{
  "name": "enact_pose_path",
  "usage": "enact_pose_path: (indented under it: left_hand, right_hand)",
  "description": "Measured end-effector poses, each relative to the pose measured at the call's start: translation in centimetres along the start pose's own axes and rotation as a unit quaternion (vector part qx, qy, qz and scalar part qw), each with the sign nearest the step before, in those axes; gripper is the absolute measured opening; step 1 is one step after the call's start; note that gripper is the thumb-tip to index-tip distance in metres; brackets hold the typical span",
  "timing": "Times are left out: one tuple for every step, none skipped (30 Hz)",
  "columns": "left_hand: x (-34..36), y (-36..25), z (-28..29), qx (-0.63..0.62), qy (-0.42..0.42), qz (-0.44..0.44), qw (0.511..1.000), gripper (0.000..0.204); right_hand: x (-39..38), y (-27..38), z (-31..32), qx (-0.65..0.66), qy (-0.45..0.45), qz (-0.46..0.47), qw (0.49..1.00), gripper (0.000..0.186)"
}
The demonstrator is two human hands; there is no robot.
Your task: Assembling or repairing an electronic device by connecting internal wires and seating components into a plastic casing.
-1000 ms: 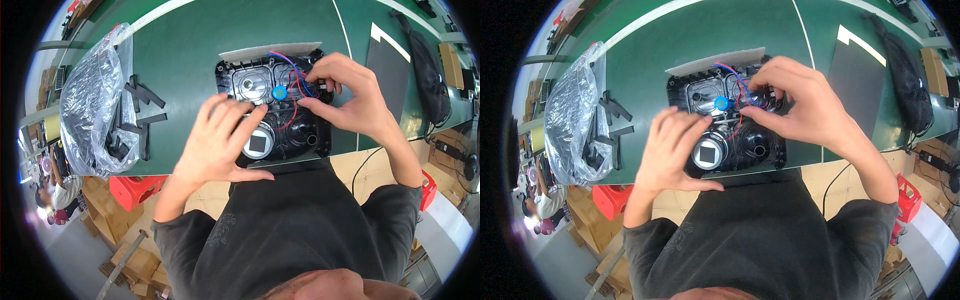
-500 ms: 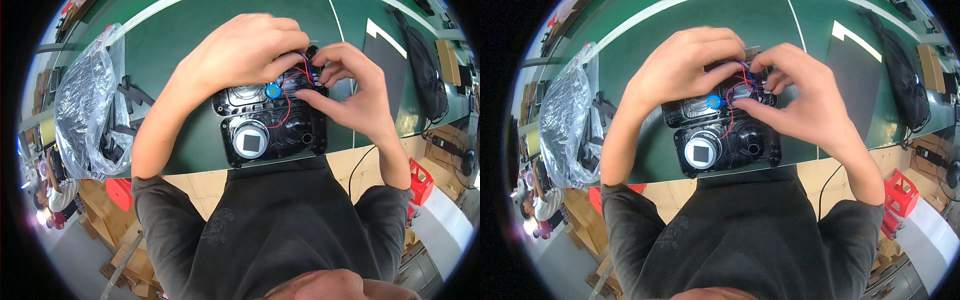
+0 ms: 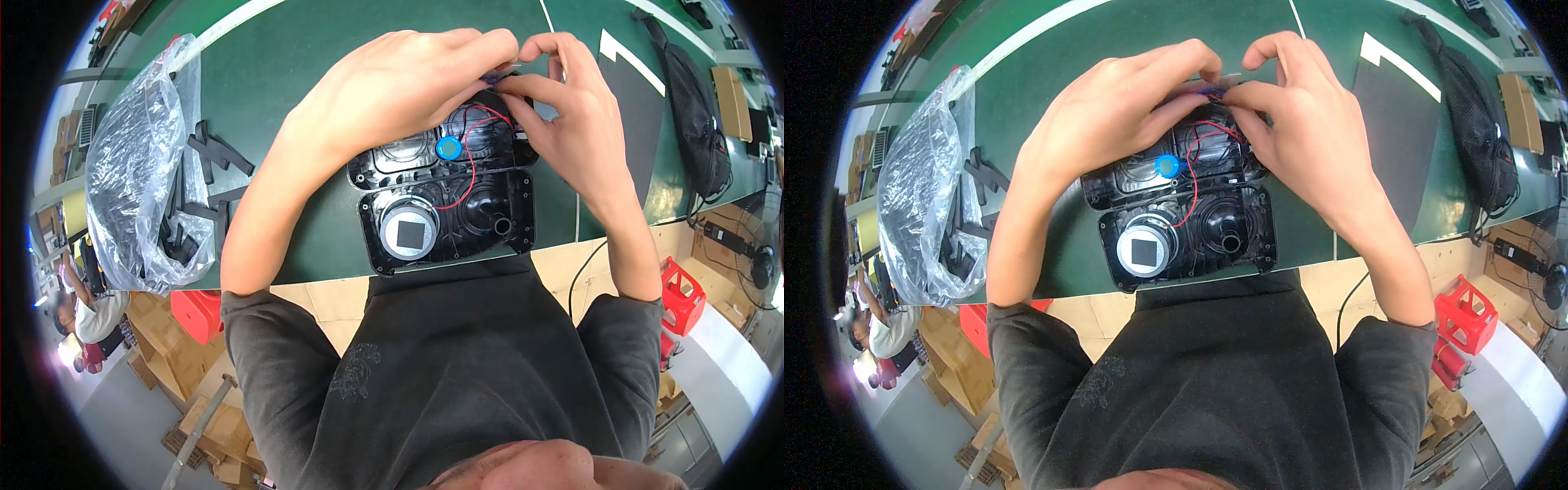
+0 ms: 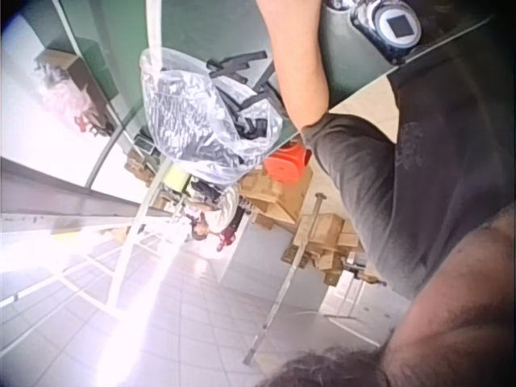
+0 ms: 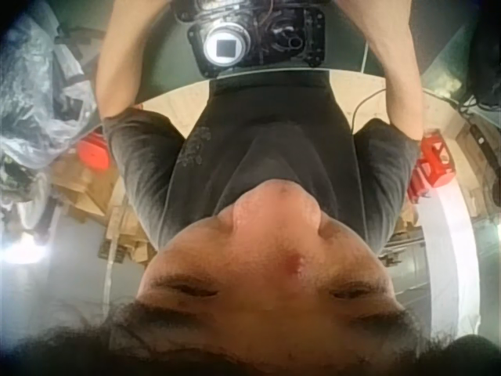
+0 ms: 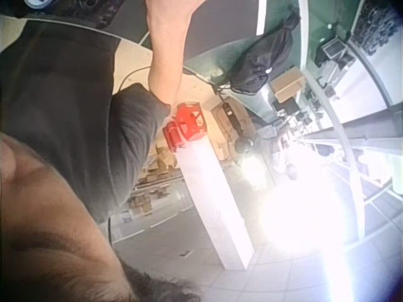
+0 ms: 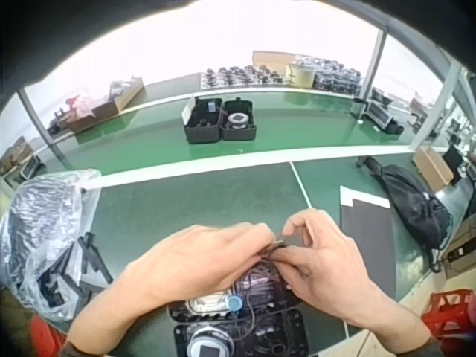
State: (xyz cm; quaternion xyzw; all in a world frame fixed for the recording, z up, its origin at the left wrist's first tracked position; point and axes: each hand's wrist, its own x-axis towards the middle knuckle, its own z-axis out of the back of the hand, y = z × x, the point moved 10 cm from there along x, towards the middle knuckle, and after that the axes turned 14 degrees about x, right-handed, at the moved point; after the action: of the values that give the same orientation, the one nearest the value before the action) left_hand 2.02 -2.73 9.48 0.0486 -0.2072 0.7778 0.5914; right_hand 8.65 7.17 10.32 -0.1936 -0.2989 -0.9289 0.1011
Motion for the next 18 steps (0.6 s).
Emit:
enact_pose_path:
  left_hand:
    - [-0.2,0.0,0.6,-0.021,-0.026,-0.007,0.999,0.029]
    - [-0.5,0.1,1.2,-0.043,-0.051,-0.013,0.998,0.028]
    - [-0.7,0.2,1.3,-0.044,-0.051,-0.013,0.998,0.028]
    - [-0.9,0.5,1.4,-0.031,-0.048,-0.009,0.998,0.027]
    - [-1.1,0.7,1.4,-0.018,-0.04,-0.002,0.999,0.025]
    - [-1.2,0.6,1.4,-0.019,-0.044,-0.003,0.999,0.025]
    - [-1.3,0.7,1.2,-0.011,-0.038,0.006,0.999,0.023]
    - [-1.4,0.7,0.9,-0.004,-0.029,0.013,0.999,0.022]
    - [-1.3,0.7,0.9,-0.005,-0.033,0.017,0.999,0.022]
    - [-1.2,-0.1,0.9,0.052,-0.042,-0.018,0.998,0.023]
    - [-1.2,-1.0,0.8,0.109,-0.049,-0.052,0.991,0.025]
    - [-1.1,-1.2,0.7,0.109,-0.051,-0.051,0.991,0.025]
    - [-0.9,-0.8,-0.1,0.131,-0.012,-0.027,0.991,0.026]
    - [-0.9,-0.3,-0.9,0.153,0.027,-0.003,0.988,0.026]
    - [-0.8,-0.5,-0.9,0.154,0.026,-0.003,0.988,0.026]
    - [-0.8,-0.6,-1.1,0.151,0.038,-0.006,0.988,0.025]
    - [-0.7,-0.9,-1.3,0.148,0.044,-0.015,0.988,0.023]
    - [-0.6,-1.0,-1.5,0.147,0.049,-0.014,0.988,0.023]
  right_hand:
    - [0.1,0.0,-0.3,-0.023,0.014,-0.005,1.0,0.014]
    - [0.3,0.1,-0.4,-0.048,0.02,-0.006,0.999,0.013]
    - [0.4,0.1,-0.7,-0.046,0.03,-0.011,0.998,0.013]
    - [0.7,0.2,-1.2,-0.064,0.049,-0.01,0.997,0.013]
    - [0.9,0.2,-1.7,-0.089,0.067,-0.01,0.994,0.013]
    - [1.1,0.4,-1.7,-0.081,0.068,-0.007,0.994,0.013]
    - [1.3,0.4,-2.1,-0.103,0.085,-0.003,0.991,0.014]
    - [1.5,0.5,-2.4,-0.131,0.101,0.006,0.986,0.015]
    - [1.8,0.3,-2.4,-0.126,0.102,0.002,0.987,0.015]
    - [1.9,-0.3,-2.7,-0.097,0.123,-0.023,0.987,0.014]
    - [1.9,-1.0,-3.1,-0.068,0.145,-0.049,0.986,0.013]
    - [1.9,-1.1,-3.1,-0.069,0.146,-0.047,0.986,0.013]
    - [1.8,-1.4,-3.2,-0.047,0.149,-0.053,0.986,0.014]
    - [1.6,-1.7,-3.3,-0.029,0.151,-0.061,0.986,0.015]
    - [1.4,-1.9,-3.3,-0.026,0.151,-0.058,0.987,0.015]
    - [1.2,-2.0,-3.4,0.001,0.159,-0.055,0.986,0.016]
    - [1.1,-2.2,-3.3,0.023,0.163,-0.053,0.985,0.017]
    - [1.1,-2.5,-3.0,0.025,0.164,-0.054,0.985,0.017]
